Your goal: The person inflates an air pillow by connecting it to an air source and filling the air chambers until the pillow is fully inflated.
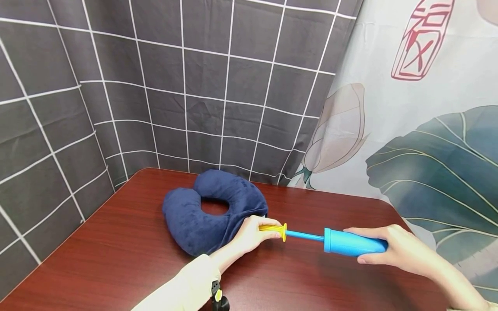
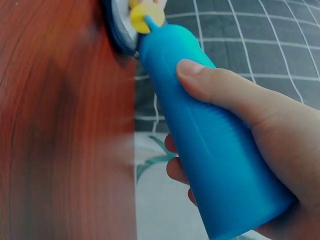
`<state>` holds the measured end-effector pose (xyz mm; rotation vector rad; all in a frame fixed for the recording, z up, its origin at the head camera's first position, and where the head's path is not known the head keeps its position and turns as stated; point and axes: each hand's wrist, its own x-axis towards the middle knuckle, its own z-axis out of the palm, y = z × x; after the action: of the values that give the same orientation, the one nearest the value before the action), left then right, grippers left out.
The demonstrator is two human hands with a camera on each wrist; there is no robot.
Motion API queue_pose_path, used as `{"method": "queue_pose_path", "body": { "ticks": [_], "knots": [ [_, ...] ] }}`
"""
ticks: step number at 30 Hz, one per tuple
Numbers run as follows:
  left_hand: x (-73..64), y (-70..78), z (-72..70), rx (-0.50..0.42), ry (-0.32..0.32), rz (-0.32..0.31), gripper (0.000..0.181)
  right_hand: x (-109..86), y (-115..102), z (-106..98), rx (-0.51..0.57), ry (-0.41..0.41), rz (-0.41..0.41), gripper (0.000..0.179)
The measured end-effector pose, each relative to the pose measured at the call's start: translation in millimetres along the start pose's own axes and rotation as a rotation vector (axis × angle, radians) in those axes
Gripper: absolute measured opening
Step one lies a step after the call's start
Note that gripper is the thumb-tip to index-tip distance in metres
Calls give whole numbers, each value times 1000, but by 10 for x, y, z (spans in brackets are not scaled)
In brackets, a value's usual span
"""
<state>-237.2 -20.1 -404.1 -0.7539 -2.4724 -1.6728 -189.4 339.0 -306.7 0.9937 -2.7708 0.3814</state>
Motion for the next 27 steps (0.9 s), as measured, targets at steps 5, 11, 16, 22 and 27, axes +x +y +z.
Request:
{"method": "queue_pose_path", "body": {
  "ticks": [5,11,16,22,27],
  "knots": [
    [7,16,-4,-8,-4,-1,24,-162,91,-60,-63,54,24,63],
    [0,30,-9,11,5,-8,24,-308,133,-118,-48,77,53,64],
    [-4,16,-16,11,9,-2,25,-322,136,-117,-38,69,68,64],
    [-6,-6,-49,16,16,-13,24,-206,91,-74,-39,46,95,61],
    [-14,-2,-40,23,36,-20,25,-79,70,-40,2,21,34,60]
  ]
}}
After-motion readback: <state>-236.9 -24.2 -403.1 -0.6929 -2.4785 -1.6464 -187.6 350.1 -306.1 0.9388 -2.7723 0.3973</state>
